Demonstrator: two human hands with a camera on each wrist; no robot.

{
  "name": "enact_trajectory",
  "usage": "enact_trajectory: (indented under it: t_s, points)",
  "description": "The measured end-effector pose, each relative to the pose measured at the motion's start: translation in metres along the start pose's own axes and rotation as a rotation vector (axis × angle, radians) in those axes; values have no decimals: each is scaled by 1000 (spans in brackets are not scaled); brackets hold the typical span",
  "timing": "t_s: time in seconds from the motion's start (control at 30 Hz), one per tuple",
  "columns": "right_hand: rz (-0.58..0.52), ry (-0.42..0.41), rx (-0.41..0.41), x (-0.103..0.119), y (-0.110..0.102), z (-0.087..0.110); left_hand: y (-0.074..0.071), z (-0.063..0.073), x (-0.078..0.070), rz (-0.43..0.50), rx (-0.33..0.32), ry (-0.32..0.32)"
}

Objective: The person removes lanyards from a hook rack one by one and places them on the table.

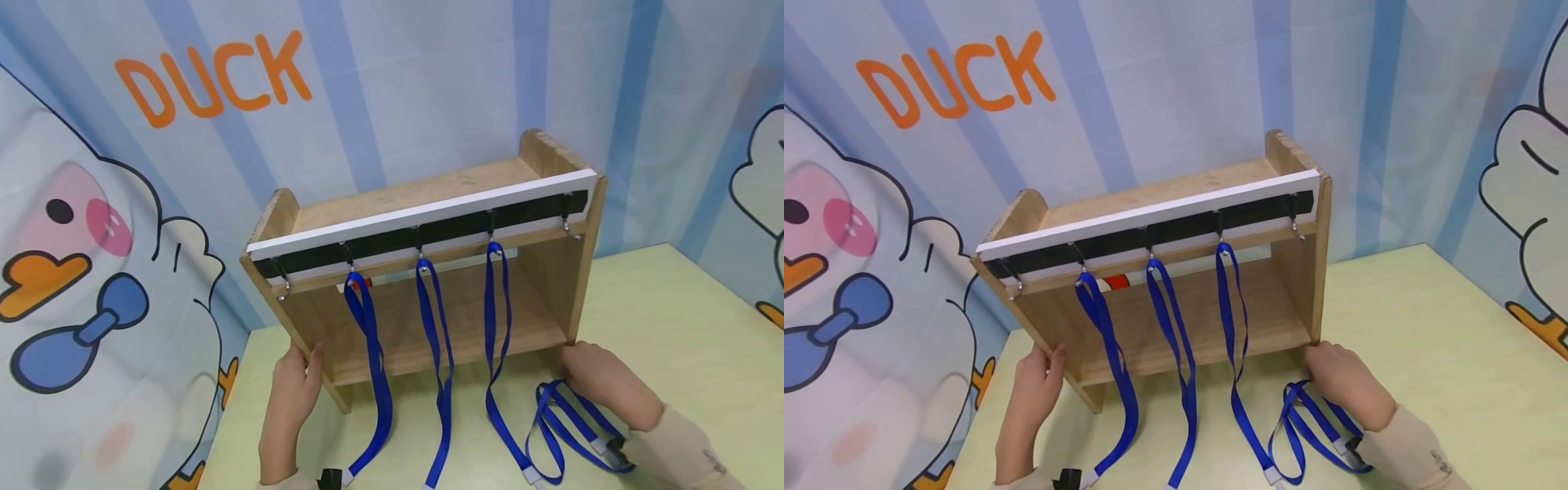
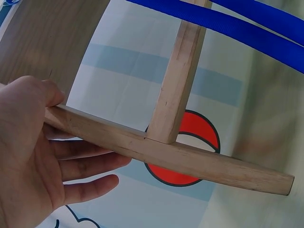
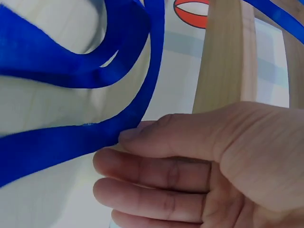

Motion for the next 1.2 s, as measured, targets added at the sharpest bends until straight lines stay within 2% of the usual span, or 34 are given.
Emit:
enact_trajectory:
  t_s: [0.17,0.4,0.57,0.7,0.9,1.2]
  points:
    - [12,-12,-32,2,1,1,-1,2,2,3,-21,13]
    - [-24,-11,41,4,-7,1,-1,1,1,16,-9,-9]
    - [-81,-58,52,10,-18,6,-1,-1,1,20,-8,18]
    - [-139,-129,-13,21,-30,12,-1,-1,0,20,-5,12]
    - [-167,-159,-114,41,-61,17,1,0,1,29,4,2]
    - [-136,-267,-351,64,-100,15,0,-2,0,36,-10,26]
Point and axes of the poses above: each hand's wrist, its own z-axis away from the middle knuckle, its own y-axis out of the palm, x = y × z, the point moved 1 cm from there along -z, towards the middle knuckle, and after that the axes turned 10 degrees about -x, right-handed, at the moved point
